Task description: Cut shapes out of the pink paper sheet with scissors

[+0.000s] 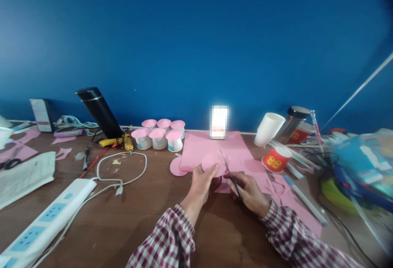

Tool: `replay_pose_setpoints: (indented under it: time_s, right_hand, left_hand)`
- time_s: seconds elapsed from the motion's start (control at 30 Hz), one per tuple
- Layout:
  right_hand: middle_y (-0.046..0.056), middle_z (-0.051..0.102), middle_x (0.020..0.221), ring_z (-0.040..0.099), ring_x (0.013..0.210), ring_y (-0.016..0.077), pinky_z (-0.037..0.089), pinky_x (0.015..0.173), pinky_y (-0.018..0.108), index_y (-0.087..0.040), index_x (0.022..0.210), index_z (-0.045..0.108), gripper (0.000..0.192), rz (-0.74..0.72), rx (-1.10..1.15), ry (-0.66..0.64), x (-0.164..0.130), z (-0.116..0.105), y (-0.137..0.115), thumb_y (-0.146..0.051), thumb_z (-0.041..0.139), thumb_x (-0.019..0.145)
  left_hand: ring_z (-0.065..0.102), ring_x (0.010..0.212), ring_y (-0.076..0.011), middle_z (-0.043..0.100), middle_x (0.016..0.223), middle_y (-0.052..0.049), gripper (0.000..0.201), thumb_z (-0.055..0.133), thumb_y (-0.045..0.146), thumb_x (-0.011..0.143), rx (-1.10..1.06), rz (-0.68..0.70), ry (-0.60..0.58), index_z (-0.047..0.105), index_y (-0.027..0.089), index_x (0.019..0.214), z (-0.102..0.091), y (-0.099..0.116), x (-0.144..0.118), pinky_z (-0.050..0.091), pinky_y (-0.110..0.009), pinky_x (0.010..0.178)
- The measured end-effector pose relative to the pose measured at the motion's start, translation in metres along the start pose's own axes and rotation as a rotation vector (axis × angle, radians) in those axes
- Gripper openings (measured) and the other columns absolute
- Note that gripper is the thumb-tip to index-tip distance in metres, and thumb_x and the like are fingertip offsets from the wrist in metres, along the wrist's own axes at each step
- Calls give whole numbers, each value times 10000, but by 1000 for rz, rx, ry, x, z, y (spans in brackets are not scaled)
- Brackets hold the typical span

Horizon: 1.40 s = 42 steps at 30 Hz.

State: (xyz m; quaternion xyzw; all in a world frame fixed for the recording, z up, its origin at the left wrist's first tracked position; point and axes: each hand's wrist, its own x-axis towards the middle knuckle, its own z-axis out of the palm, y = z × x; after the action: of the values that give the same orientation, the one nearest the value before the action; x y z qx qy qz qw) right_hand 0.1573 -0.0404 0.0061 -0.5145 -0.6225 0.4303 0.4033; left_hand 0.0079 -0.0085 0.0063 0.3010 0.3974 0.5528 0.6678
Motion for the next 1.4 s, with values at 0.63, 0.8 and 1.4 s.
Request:
replay_pose_setpoints:
  time_s: [0.63,0.8,1.4]
  right_hand:
    - [-35,510,510,479,421,106,396,405,215,-135,947,647,401,5,34,-4,0,1,-4,-502,611,792]
    - [-36,512,518,472,428,104,406,412,219,-134,959,645,443,7,69,-4,0,1,-4,-535,618,774]
    - [-37,511,520,494,424,106,409,408,210,-141,958,654,372,-3,12,-8,0,0,-3,-477,600,808]
  left_hand:
    - [527,504,-110,614,604,-32,345,778,382,612,-8,50,-8,648,97,759,0,0,1,407,-236,493]
    - [532,505,-116,619,597,-37,341,779,374,610,-14,31,-18,657,95,763,1,1,-2,409,-237,489]
    - [516,494,-106,596,586,-19,319,765,358,633,-13,36,11,639,101,775,0,-2,1,403,-233,486]
